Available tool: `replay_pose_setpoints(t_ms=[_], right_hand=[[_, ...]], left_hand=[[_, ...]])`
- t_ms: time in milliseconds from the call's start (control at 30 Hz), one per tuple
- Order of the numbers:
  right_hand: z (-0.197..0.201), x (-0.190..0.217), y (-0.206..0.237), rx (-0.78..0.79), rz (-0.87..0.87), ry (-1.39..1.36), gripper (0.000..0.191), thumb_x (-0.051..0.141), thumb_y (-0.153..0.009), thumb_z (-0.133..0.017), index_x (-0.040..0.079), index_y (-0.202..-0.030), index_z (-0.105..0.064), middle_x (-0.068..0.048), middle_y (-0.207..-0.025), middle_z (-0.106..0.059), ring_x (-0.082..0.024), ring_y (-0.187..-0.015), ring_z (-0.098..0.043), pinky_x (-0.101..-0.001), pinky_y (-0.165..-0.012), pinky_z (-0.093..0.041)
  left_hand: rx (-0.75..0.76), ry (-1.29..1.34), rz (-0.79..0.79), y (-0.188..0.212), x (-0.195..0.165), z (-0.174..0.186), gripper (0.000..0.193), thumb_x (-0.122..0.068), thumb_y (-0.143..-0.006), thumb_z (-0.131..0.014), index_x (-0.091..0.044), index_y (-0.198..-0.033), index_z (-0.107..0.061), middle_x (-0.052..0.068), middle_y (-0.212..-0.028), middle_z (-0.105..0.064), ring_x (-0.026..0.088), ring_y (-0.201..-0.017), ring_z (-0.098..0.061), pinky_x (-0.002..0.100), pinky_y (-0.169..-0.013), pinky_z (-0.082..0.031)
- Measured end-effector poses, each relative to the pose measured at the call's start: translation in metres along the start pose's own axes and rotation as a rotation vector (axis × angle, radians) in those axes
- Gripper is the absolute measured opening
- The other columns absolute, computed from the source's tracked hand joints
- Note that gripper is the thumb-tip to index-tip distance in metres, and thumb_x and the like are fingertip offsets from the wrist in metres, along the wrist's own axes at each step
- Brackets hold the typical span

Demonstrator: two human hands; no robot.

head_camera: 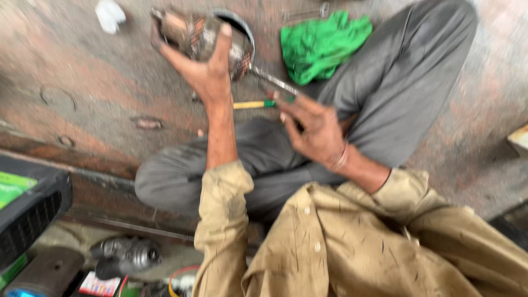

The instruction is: The person sits on the workshop floor and uses a file to scrape the solenoid body of a starter motor, then pulls the armature out of the housing and files and cleans the armature shaft and commutator, holding the parts against a metal can.

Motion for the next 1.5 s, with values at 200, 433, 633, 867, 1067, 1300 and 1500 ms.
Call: replay_pose_setpoints(t_ms=[200,433,633,867,1067,1300,1500], right_hand=[[0.013,-0.003,-0.014,0.005,-0.043,0.029,0.041,-0.002,-0.093,-0.07,0.005,-0.133,-0.067,-0.012,-0.089,-0.06,-0.029,-0.06,-0.057,-0.0396,-0.055,-0.046],[0.003,0.003,-0.022,-0.023,-0.002,-0.01,0.04,-0.002,-0.095,-0.068,0.006,-0.134,-0.065,-0.011,-0.098,-0.062,-0.031,-0.067,-0.061,-0.0401,-0.058,-0.049],[0.01,0.003,-0.029,0.083,0.004,0.143,0.044,0.0,-0.094,-0.069,0.008,-0.138,-0.066,-0.011,-0.091,-0.056,-0.034,-0.062,-0.058,-0.0435,-0.055,-0.046],[0.009,0.009,-0.013,0.102,-0.076,0.109,0.046,0.001,-0.091,-0.069,0.008,-0.136,-0.066,-0.008,-0.089,-0.056,-0.028,-0.056,-0.057,-0.0422,-0.05,-0.046],[-0.009,0.003,-0.013,0.054,0.002,0.148,0.047,0.002,-0.093,-0.07,0.007,-0.139,-0.064,-0.009,-0.095,-0.058,-0.028,-0.061,-0.06,-0.0408,-0.053,-0.048],[-0.023,-0.002,-0.004,-0.01,0.012,0.121,0.048,-0.001,-0.092,-0.07,0.005,-0.14,-0.063,-0.008,-0.094,-0.06,-0.025,-0.061,-0.061,-0.0386,-0.054,-0.049],[-0.026,-0.002,-0.007,-0.043,0.03,0.074,0.046,-0.001,-0.095,-0.069,0.006,-0.139,-0.062,-0.008,-0.096,-0.06,-0.026,-0.063,-0.061,-0.0381,-0.057,-0.05]], left_hand=[[0.019,0.105,0.053,0.002,-0.005,0.001,0.101,-0.022,-0.085,-0.093,-0.003,-0.16,-0.028,0.018,-0.153,-0.038,0.031,-0.146,-0.038,0.047,-0.128,-0.031],[0.047,0.096,0.065,-0.002,-0.012,0.005,0.102,-0.016,-0.085,-0.094,-0.005,-0.161,-0.027,0.017,-0.154,-0.039,0.03,-0.15,-0.038,0.047,-0.132,-0.03],[0.111,0.353,0.266,-0.007,-0.026,0.017,0.103,0.001,-0.078,-0.095,-0.004,-0.159,-0.031,0.018,-0.151,-0.045,0.031,-0.143,-0.047,0.048,-0.129,-0.039],[0.308,0.583,0.32,-0.02,-0.034,0.034,0.094,0.011,-0.078,-0.092,-0.007,-0.155,-0.042,0.016,-0.14,-0.061,0.028,-0.13,-0.057,0.041,-0.123,-0.042],[0.382,0.595,0.375,-0.032,-0.034,0.042,0.093,0.007,-0.075,-0.093,-0.007,-0.152,-0.044,0.015,-0.134,-0.061,0.027,-0.124,-0.06,0.042,-0.12,-0.045],[0.125,0.199,0.22,-0.028,-0.035,0.016,0.084,-0.012,-0.086,-0.096,-0.005,-0.151,-0.043,0.013,-0.138,-0.058,0.023,-0.128,-0.061,0.043,-0.119,-0.049],[0.225,0.507,0.383,-0.033,-0.034,0.025,0.081,-0.002,-0.084,-0.087,0.003,-0.151,-0.042,0.019,-0.13,-0.062,0.027,-0.121,-0.064,0.046,-0.115,-0.051]])
Point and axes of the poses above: each hand's wrist, its own y-axis away from the middle knuckle, its own z-axis out of the back of the hand, x = y × z, the point moved 1 cm from there along -y, towards the middle knuckle
